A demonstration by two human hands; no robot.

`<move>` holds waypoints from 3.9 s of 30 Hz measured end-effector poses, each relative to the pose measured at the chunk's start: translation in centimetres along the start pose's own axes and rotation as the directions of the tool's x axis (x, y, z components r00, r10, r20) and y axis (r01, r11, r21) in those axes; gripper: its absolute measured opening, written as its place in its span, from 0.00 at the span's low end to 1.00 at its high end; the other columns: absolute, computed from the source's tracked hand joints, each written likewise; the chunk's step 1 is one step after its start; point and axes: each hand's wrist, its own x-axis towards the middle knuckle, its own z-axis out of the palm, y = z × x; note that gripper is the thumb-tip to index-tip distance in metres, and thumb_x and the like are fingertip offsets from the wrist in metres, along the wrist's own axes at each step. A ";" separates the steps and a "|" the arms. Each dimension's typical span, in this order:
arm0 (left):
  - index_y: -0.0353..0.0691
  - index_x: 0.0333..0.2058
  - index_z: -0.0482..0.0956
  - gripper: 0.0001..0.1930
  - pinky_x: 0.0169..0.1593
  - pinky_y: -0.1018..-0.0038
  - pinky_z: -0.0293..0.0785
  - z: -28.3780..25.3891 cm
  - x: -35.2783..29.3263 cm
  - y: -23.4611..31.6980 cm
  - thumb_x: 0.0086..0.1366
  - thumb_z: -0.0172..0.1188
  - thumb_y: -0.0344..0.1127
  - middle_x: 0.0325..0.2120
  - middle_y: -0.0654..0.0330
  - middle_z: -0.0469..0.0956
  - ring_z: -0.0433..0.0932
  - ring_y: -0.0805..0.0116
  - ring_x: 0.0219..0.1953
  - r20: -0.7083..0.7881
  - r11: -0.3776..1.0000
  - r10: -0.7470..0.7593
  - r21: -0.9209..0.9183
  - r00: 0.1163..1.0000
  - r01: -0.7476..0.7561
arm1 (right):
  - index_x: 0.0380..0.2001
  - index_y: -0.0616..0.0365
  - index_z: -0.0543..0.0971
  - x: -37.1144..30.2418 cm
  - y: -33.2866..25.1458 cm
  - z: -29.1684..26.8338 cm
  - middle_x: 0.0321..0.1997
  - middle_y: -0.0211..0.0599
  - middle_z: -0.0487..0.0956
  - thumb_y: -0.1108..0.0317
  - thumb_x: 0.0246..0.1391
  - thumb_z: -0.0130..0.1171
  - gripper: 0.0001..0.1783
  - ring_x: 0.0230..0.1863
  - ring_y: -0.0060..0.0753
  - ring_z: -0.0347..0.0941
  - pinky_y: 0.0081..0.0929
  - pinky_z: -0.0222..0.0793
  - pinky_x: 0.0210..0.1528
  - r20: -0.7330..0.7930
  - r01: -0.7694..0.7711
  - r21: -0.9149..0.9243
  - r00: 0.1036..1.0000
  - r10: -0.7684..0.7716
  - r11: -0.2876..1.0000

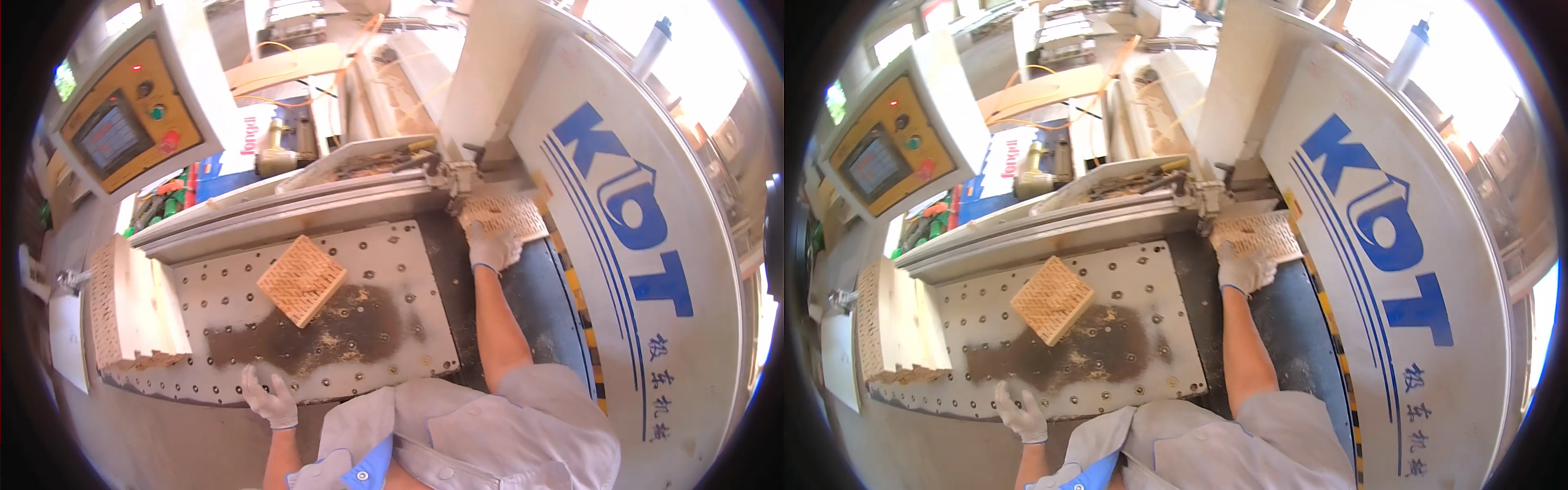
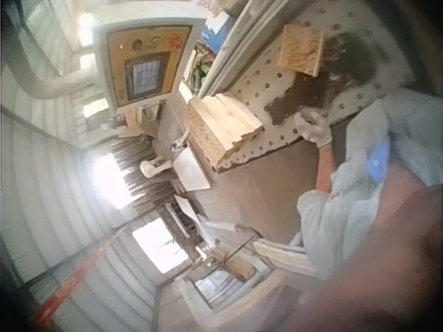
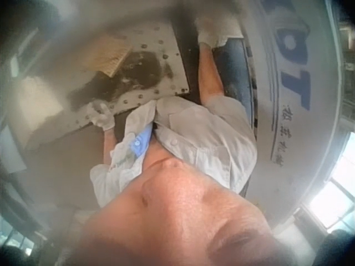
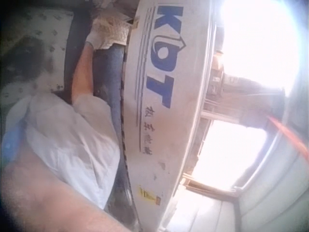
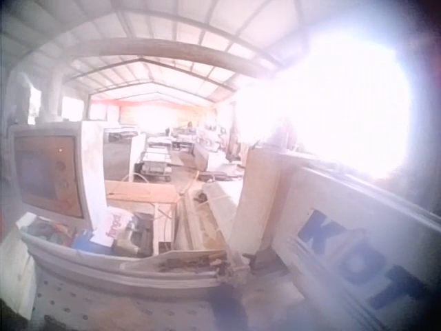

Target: The person places wood panels into a large machine, operates a control panel with a touchscreen and buttons, and retrieves long wood beams from a stack to feed them into the machine.

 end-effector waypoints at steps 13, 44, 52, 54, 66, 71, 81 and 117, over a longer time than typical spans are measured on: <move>0.32 0.68 0.76 0.34 0.78 0.43 0.67 1.1 39.9 16.7 0.68 0.73 0.42 0.73 0.39 0.75 0.72 0.34 0.75 -0.378 0.847 0.491 -0.005 0.785 -0.532 | 0.81 0.68 0.69 -7.9 3.4 -2.6 0.81 0.68 0.73 0.42 0.57 0.80 0.60 0.83 0.66 0.67 0.53 0.58 0.86 -0.172 0.316 0.205 0.943 -0.284 0.926; 0.32 0.60 0.82 0.32 0.71 0.43 0.75 -0.9 0.6 0.4 0.59 0.78 0.40 0.62 0.42 0.82 0.80 0.36 0.65 -0.079 0.999 -0.028 0.018 0.996 0.030 | 0.62 0.66 0.83 -6.5 4.1 -1.0 0.60 0.63 0.85 0.45 0.56 0.82 0.41 0.64 0.68 0.82 0.55 0.76 0.69 -0.245 0.343 0.113 0.919 -0.309 0.932; 0.35 0.60 0.83 0.32 0.72 0.43 0.75 -0.4 0.3 0.0 0.58 0.79 0.41 0.62 0.45 0.83 0.79 0.38 0.66 -0.123 0.999 -0.039 -0.003 0.992 0.039 | 0.62 0.68 0.83 -6.1 4.1 -1.1 0.60 0.62 0.87 0.46 0.60 0.80 0.40 0.63 0.67 0.83 0.55 0.78 0.68 -0.270 0.374 0.163 0.907 -0.324 0.913; 0.36 0.60 0.83 0.32 0.72 0.43 0.75 -0.5 0.2 0.0 0.58 0.79 0.41 0.62 0.45 0.83 0.80 0.38 0.66 -0.125 0.999 -0.038 -0.006 0.991 0.037 | 0.62 0.68 0.82 -6.3 4.1 -0.9 0.60 0.62 0.87 0.47 0.60 0.80 0.39 0.63 0.67 0.83 0.55 0.78 0.68 -0.291 0.406 0.185 0.892 -0.345 0.895; 0.37 0.60 0.83 0.31 0.71 0.45 0.75 -1.6 -0.2 -0.3 0.60 0.77 0.43 0.61 0.47 0.84 0.80 0.41 0.66 -0.148 0.996 -0.093 -0.019 0.985 0.091 | 0.61 0.61 0.87 -9.7 2.5 -3.8 0.64 0.56 0.87 0.36 0.65 0.71 0.39 0.66 0.62 0.84 0.56 0.80 0.67 -0.084 0.256 -0.068 0.962 -0.262 0.964; 0.38 0.60 0.82 0.30 0.71 0.47 0.76 -1.3 -0.2 0.0 0.61 0.77 0.42 0.61 0.49 0.83 0.79 0.43 0.67 -0.166 0.995 -0.087 -0.063 0.982 0.078 | 0.78 0.57 0.75 -10.4 1.6 -3.9 0.85 0.51 0.70 0.38 0.69 0.67 0.45 0.84 0.56 0.67 0.55 0.64 0.83 -0.093 0.427 -0.343 0.871 -0.483 0.836; 0.37 0.58 0.84 0.28 0.71 0.47 0.76 -2.0 -0.7 0.0 0.61 0.76 0.42 0.60 0.50 0.84 0.79 0.43 0.67 -0.179 0.995 -0.077 -0.075 0.981 0.065 | 0.83 0.55 0.70 -11.7 1.1 -5.0 0.89 0.50 0.65 0.43 0.72 0.66 0.45 0.90 0.53 0.56 0.54 0.47 0.91 0.071 0.478 -0.351 0.871 -0.486 0.805; 0.32 0.58 0.83 0.29 0.74 0.41 0.71 -0.4 -0.3 -0.3 0.59 0.76 0.37 0.60 0.43 0.83 0.78 0.35 0.68 -0.075 0.999 -0.027 -0.028 0.997 0.025 | 0.76 0.62 0.72 -6.2 3.4 0.4 0.84 0.60 0.69 0.50 0.62 0.73 0.45 0.87 0.64 0.56 0.60 0.43 0.91 -0.063 0.603 -0.044 0.794 -0.605 0.796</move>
